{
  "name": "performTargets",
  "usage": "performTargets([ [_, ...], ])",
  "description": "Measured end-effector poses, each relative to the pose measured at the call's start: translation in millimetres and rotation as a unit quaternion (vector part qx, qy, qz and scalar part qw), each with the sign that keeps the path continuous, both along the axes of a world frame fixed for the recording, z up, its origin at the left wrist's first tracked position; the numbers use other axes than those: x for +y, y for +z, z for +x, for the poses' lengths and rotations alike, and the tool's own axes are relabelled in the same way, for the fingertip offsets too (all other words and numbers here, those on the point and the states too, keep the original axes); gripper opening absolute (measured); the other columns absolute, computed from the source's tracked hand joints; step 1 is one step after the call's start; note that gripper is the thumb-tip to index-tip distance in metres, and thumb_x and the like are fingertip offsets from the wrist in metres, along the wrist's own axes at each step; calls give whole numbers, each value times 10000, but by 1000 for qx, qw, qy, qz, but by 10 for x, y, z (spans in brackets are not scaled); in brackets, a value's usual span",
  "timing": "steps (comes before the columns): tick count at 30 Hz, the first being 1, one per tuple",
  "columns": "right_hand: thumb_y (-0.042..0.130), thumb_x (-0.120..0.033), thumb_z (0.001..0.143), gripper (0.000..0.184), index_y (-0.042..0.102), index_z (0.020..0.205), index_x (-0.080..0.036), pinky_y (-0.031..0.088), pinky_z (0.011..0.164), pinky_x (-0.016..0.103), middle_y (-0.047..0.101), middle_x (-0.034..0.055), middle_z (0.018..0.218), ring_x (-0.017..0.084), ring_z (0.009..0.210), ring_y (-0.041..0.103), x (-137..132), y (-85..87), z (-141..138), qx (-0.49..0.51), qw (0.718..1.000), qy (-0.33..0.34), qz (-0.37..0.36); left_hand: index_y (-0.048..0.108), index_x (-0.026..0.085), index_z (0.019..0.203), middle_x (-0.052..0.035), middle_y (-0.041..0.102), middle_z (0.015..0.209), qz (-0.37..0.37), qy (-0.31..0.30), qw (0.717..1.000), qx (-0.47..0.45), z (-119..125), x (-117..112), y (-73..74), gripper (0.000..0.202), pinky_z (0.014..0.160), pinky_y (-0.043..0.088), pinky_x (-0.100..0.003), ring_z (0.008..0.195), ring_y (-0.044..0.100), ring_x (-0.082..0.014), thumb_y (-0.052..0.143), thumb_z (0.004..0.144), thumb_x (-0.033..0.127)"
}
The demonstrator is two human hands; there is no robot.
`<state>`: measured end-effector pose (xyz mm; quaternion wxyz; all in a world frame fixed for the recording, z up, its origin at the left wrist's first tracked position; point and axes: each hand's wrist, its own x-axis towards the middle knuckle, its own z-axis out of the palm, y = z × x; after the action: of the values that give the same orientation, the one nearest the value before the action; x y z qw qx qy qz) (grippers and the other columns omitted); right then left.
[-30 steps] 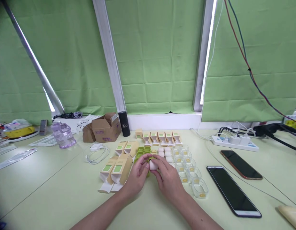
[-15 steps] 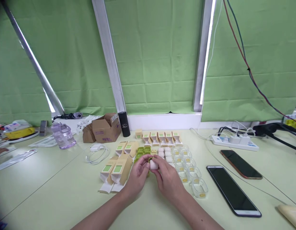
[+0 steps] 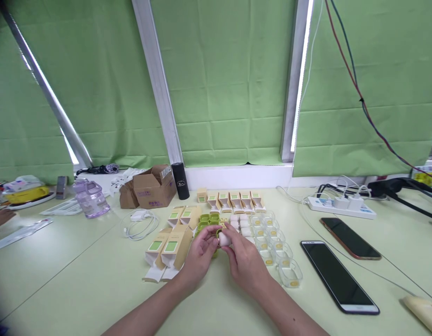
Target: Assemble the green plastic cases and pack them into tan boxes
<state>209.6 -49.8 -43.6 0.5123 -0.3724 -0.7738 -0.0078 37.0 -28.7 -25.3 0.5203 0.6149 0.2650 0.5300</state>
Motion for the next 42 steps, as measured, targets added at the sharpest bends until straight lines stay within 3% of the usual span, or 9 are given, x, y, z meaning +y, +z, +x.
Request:
performTargets([
  [16,433,-152,1068,462,448,1522,-240,583,1129,456,577,146,1572,262,1440,588,-3,26,6,-11,1000,10,0,648,202,1232,-134,717,1288,9,10,1000,0,8,-13,16,456,1003,569,-379,1179,705,-271,744,939,537],
  [23,426,-143,1059,474,457,1523,-236,594,1114,469,617,144,1521,272,1406,618,-1,34,5,-10,1000,5,-1,635,209,1258,-140,697,1330,29,2,1000,1,13,0,-41,395,1060,552,-404,1219,689,-271,709,980,480],
  [28,445,-127,1048,441,492,1472,-234,605,1100,478,648,145,1480,275,1385,634,-5,40,-3,-7,1000,4,-2,635,221,1291,-132,677,1379,16,4,1000,-2,28,-50,-2,405,1124,524,-407,1307,647,-281,708,984,474],
  [35,457,-119,1050,395,506,1425,-229,650,1017,433,681,151,1411,262,1324,675,5,29,-24,-8,1000,5,14,627,227,1327,-132,692,1363,6,1,1000,14,60,-115,75,424,1044,582,-405,1256,679,-287,653,1009,506],
  [42,469,-115,1049,386,506,1418,-222,659,997,441,684,157,1395,267,1317,678,9,34,-23,-26,999,-8,27,659,203,1298,-140,713,1312,-1,19,1000,9,65,-99,75,445,1071,571,-409,1235,690,-283,695,978,511],
])
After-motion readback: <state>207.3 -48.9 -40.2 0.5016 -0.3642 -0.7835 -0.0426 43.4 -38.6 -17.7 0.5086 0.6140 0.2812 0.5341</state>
